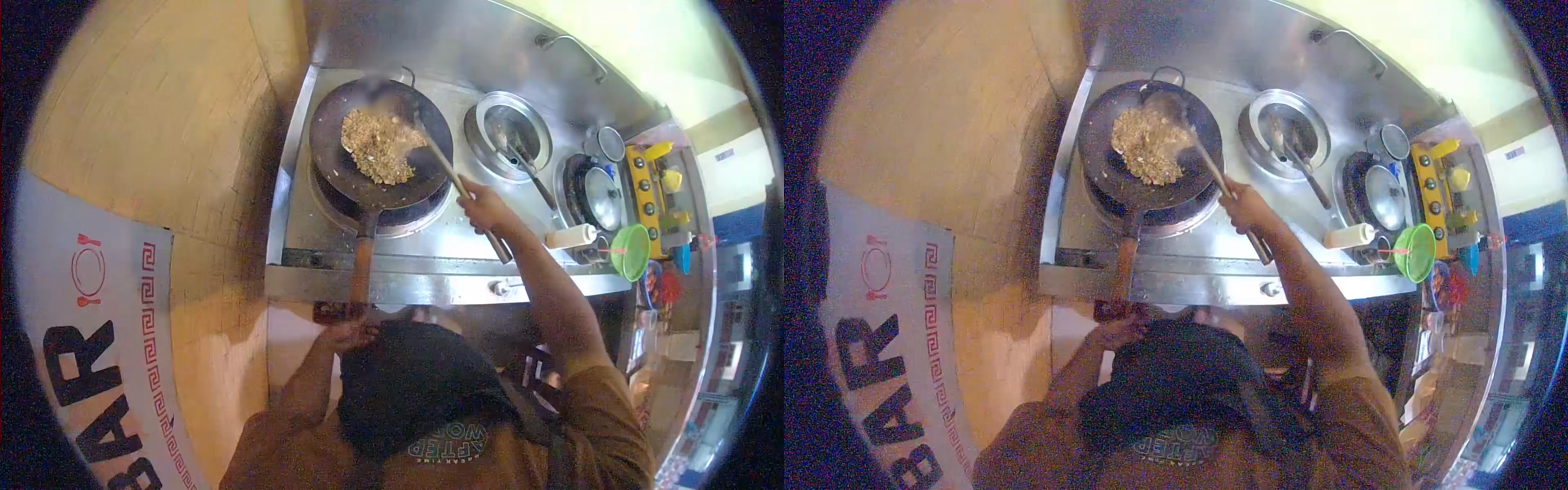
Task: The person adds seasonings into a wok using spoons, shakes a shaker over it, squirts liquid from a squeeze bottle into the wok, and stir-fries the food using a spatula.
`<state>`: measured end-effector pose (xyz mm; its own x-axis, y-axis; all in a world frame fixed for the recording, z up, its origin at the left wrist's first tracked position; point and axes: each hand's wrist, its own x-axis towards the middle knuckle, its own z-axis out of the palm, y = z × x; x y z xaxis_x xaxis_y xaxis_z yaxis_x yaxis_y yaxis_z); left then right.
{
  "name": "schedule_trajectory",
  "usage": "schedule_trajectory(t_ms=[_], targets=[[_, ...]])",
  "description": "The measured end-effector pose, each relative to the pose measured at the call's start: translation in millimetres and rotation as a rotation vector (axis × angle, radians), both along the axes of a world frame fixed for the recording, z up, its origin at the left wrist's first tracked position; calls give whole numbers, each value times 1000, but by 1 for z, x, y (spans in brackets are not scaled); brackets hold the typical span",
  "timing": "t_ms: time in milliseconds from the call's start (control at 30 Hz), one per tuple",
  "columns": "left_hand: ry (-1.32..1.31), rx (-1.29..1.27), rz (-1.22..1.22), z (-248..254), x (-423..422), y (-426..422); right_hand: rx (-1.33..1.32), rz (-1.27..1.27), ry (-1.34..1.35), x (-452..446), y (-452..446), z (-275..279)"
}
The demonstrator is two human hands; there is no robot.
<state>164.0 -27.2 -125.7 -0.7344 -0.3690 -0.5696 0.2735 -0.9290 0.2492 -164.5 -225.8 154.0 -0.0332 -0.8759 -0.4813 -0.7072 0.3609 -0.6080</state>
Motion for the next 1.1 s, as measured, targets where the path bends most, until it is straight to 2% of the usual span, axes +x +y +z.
schedule_trajectory(t_ms=[67,133,200,300,333,433,500,567,633,700,800,833,867,933,1033,1067,1100], targets=[[88,3,176,-41,-14,7,78,121,-33,-3,0,21],[158,20,308,-72,-32,8,-357,473,128,-48,14,-11],[161,34,326,-86,-47,5,-91,556,539,-38,37,43],[93,47,284,-95,-64,5,1,614,887,-42,40,44],[58,46,265,-97,-69,5,-88,611,908,-46,30,34],[-73,30,209,-110,-98,3,-146,508,616,-22,-13,5],[-160,-2,128,-116,-110,-4,-85,557,565,10,-18,8],[-238,-53,-17,-111,-106,-9,-93,724,733,7,15,31],[-262,-121,-199,-86,-88,-19,-26,827,965,-8,40,55],[-178,-196,-363,-33,-56,-24,-8,725,938,-18,31,63],[164,-268,-161,81,-26,-45,-274,605,718,-5,5,2],[87,-266,-13,102,-34,-52,-345,561,648,9,4,-9],[101,-193,117,115,-46,-70,-293,564,610,25,11,-6],[231,24,354,134,-66,-105,-231,620,568,39,46,9],[-243,-232,200,194,-95,-91,-122,620,704,22,78,37],[-65,-59,321,224,-99,-84,-70,581,713,11,69,40],[-68,-98,296,226,-99,-84,-120,504,590,-3,62,38]])
